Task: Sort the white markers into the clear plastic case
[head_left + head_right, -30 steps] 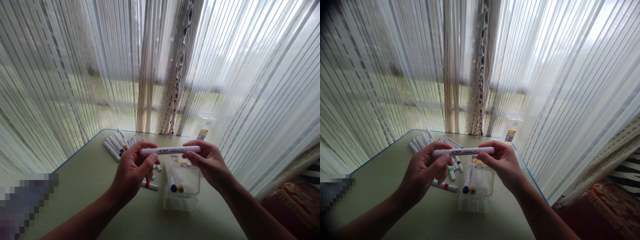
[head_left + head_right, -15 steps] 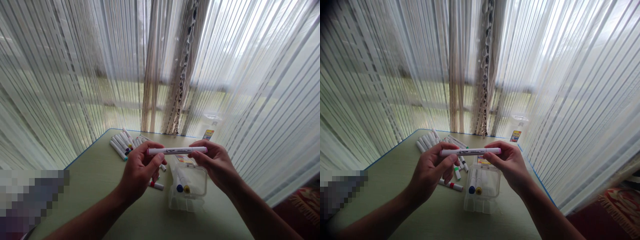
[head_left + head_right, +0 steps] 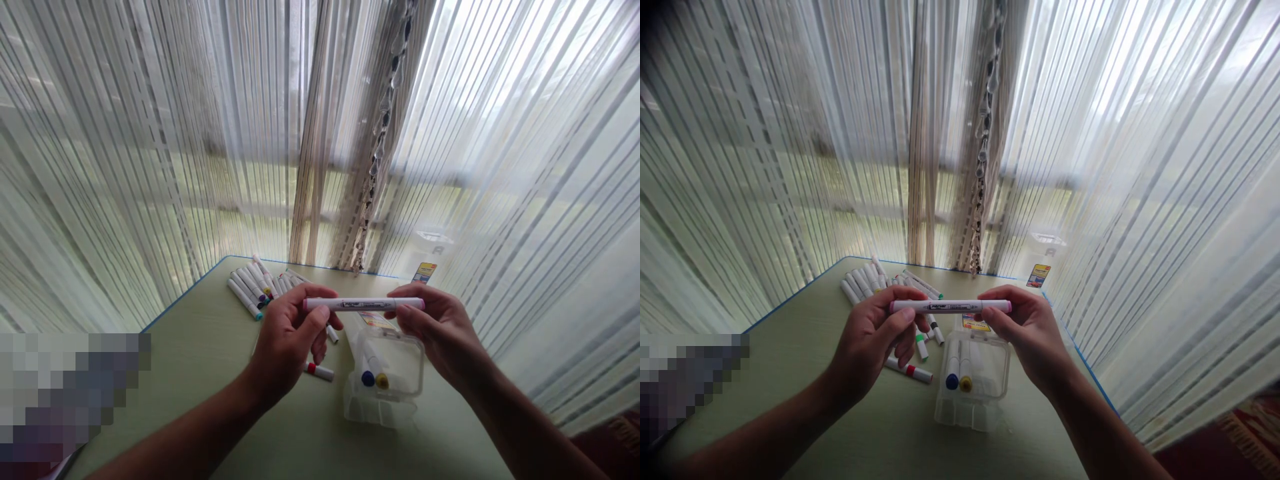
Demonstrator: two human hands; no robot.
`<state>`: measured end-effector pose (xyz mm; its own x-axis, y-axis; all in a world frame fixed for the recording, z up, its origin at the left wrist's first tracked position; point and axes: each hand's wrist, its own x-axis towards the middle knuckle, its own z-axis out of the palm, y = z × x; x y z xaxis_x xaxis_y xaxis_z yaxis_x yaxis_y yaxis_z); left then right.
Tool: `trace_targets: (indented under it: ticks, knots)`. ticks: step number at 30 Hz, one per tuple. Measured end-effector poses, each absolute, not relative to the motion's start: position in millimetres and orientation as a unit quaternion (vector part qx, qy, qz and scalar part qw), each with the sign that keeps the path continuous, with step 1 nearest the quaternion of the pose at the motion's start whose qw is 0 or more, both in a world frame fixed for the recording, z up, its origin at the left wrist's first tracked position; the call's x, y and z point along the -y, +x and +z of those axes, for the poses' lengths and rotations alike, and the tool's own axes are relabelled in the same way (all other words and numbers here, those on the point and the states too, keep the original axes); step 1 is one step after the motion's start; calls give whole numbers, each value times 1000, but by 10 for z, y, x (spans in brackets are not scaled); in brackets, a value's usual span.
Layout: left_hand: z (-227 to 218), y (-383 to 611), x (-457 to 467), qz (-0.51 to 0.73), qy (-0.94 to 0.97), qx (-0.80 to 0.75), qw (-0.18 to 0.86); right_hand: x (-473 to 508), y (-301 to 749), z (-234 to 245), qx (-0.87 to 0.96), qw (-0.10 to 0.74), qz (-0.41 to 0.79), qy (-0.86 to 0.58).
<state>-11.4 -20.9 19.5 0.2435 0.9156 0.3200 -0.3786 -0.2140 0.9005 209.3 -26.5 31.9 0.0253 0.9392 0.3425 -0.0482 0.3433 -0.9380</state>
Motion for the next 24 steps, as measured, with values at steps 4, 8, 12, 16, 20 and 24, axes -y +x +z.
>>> trace_targets:
  ticks: [4, 8, 12, 16, 20, 24]
  knots:
    - [187, -114, 199, 556, 547, -274, 563, 258, 2085, 321, 582, 595, 394, -390]
    - [168, -115, 186, 555, 548, -276, 562, 256, 2092, 305, 592, 587, 388, -393]
    - [158, -108, 181, 557, 548, -273, 561, 270, 2108, 295, 598, 583, 390, -388]
    - [171, -91, 176, 552, 549, -266, 568, 280, 2108, 301, 592, 575, 403, -395]
    - [186, -73, 186, 546, 545, -264, 579, 284, 2103, 315, 590, 577, 404, -395]
    - [167, -55, 184, 537, 534, -245, 605, 282, 2110, 316, 592, 577, 413, -383]
